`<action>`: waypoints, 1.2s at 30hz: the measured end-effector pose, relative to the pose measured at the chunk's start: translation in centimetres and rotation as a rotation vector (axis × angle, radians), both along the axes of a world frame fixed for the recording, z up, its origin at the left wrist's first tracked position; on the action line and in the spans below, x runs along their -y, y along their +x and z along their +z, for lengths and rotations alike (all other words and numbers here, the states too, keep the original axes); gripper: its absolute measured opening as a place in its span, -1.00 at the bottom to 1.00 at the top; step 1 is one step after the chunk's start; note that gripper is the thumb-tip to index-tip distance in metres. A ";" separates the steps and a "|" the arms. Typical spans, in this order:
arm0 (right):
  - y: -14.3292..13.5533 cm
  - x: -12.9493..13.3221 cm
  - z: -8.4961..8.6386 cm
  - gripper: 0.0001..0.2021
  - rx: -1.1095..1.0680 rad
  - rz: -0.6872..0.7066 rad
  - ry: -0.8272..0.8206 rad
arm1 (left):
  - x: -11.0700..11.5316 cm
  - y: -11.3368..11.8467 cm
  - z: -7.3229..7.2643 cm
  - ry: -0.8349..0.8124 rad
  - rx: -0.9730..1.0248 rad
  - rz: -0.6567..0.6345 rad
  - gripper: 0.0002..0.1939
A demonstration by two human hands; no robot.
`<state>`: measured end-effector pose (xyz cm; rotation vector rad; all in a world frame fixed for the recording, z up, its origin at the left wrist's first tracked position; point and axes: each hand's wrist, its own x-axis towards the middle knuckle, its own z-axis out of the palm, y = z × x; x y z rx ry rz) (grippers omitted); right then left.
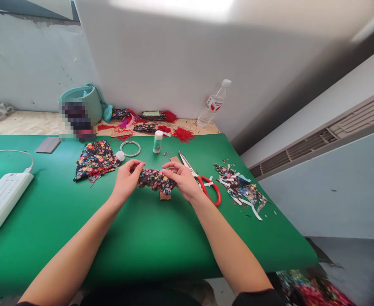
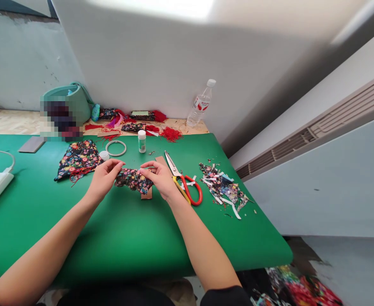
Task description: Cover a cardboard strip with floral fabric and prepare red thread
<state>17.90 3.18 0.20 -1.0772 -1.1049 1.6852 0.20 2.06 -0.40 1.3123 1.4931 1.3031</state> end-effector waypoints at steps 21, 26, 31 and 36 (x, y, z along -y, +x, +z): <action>-0.2 0.2 0.0 -0.56 -0.038 0.085 -0.120 | 1.2 0.9 0.0 0.136 -0.039 -0.327 -0.79; 0.1 0.0 -0.2 -0.57 -0.020 0.128 -0.110 | 0.3 0.2 0.1 0.057 0.182 -0.138 -0.71; 0.5 -0.3 -0.7 -0.63 0.074 0.050 -0.027 | 0.2 0.3 0.4 -0.039 0.397 -0.066 -0.61; 0.8 -0.7 -1.0 -0.72 0.178 -0.021 0.039 | 0.3 0.2 0.5 -0.018 0.471 -0.043 -0.64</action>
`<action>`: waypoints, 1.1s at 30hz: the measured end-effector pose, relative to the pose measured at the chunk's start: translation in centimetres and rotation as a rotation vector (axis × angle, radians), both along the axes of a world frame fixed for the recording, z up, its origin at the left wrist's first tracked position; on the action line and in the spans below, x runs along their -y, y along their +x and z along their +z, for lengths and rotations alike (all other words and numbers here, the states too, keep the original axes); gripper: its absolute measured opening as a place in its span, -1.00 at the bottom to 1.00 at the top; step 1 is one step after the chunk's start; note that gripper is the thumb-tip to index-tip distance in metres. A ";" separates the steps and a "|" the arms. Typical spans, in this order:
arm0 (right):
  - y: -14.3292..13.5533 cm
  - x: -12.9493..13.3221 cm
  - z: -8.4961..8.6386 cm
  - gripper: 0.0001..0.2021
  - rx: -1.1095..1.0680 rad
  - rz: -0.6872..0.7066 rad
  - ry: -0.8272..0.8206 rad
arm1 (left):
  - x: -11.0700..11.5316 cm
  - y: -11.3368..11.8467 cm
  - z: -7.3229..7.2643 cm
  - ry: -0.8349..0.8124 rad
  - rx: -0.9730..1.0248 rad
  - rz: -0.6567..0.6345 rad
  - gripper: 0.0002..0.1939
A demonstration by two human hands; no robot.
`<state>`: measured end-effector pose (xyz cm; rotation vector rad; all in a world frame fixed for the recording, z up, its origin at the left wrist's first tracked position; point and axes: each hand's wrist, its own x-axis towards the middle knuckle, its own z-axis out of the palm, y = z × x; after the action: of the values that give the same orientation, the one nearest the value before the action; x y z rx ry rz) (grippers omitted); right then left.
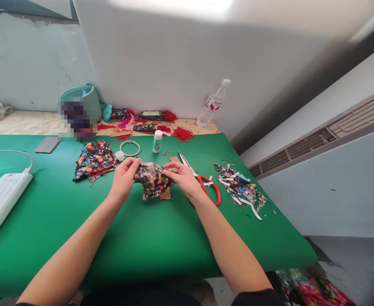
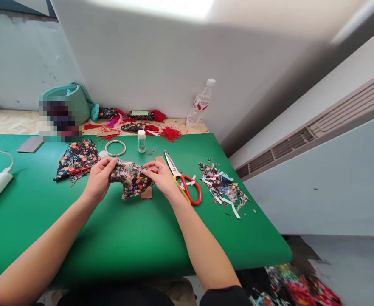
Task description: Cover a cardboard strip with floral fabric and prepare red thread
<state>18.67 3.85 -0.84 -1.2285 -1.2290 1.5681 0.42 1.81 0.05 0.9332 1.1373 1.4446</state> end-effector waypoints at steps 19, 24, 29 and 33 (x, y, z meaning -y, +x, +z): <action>1.1 -0.2 0.5 -0.86 0.227 0.216 0.073 | -0.5 -2.8 1.9 -0.073 -0.077 -0.102 -0.65; 1.9 -0.7 0.8 -0.90 0.290 0.163 0.151 | -0.7 -4.1 1.7 -0.182 -0.058 -0.127 -0.60; 2.2 -0.9 0.8 -0.82 0.230 0.116 0.075 | -0.9 -3.2 1.0 -0.144 0.017 -0.171 -0.62; 2.3 -0.6 1.7 -0.82 0.110 0.024 0.329 | -0.7 -2.3 1.3 0.074 -0.167 -0.084 -0.64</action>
<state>20.93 4.48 0.82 -1.0989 -1.5083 1.2648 -1.88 2.52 1.36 1.1577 1.1577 1.3678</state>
